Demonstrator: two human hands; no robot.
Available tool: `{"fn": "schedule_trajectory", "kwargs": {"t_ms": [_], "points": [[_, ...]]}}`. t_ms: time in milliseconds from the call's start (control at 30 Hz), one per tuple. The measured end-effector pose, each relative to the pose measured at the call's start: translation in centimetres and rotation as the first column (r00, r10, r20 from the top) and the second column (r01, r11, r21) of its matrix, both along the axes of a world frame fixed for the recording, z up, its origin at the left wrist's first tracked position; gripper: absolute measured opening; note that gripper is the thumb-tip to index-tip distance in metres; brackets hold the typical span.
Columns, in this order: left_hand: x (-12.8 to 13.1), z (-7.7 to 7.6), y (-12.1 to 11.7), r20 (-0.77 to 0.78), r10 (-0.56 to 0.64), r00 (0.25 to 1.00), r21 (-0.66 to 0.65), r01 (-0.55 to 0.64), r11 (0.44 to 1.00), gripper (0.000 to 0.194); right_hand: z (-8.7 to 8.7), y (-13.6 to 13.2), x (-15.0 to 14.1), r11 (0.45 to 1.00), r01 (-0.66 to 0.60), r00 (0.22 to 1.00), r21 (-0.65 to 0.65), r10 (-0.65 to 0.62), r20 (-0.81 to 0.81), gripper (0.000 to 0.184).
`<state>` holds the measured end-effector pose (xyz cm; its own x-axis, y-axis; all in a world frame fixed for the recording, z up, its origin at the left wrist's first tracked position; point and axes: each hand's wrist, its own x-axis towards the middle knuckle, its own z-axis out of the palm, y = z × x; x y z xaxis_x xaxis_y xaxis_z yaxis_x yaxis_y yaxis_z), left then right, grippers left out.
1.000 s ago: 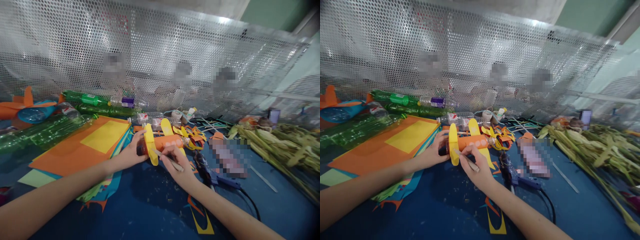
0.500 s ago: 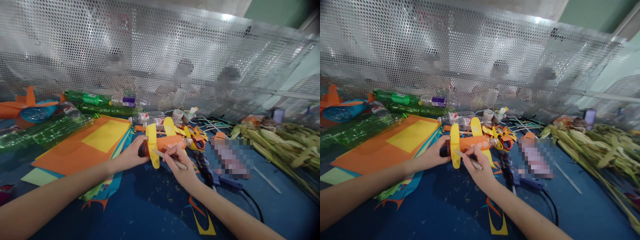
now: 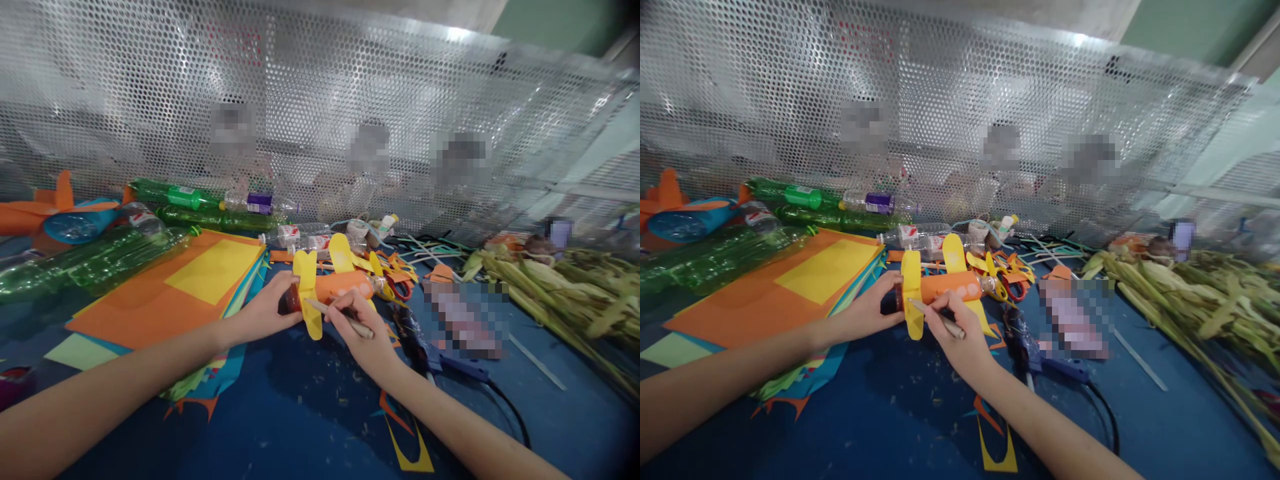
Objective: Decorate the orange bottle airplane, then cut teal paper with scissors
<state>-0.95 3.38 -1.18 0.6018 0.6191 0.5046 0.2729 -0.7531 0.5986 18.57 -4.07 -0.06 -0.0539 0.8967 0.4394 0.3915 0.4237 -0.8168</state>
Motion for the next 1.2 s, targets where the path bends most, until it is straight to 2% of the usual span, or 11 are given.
{"fn": "schedule_trajectory", "kwargs": {"t_ms": [200,433,933,1200], "points": [[-0.02,0.27,-0.15,-0.009,-0.010,1.000,-0.025,0.010,1.000,0.041,0.38,-0.13,-0.16,1.000,-0.004,1.000,-0.010,0.004,0.016,0.016],[-0.04,0.18,-0.11,-0.014,-0.002,1.000,0.012,0.002,1.000,0.043,0.52,-0.24,-0.23,0.999,0.038,0.997,0.034,-0.040,0.067,0.016],[0.00,-0.26,0.12,-0.002,0.011,1.000,0.015,-0.011,1.000,0.043,0.26,0.06,-0.06,0.996,0.058,0.991,0.072,-0.048,-0.124,0.017],[-0.09,-0.30,0.16,-0.024,0.016,1.000,0.021,-0.015,1.000,0.045,0.64,-0.33,-0.16,0.994,0.055,0.998,0.098,-0.054,-0.018,0.018]]}}
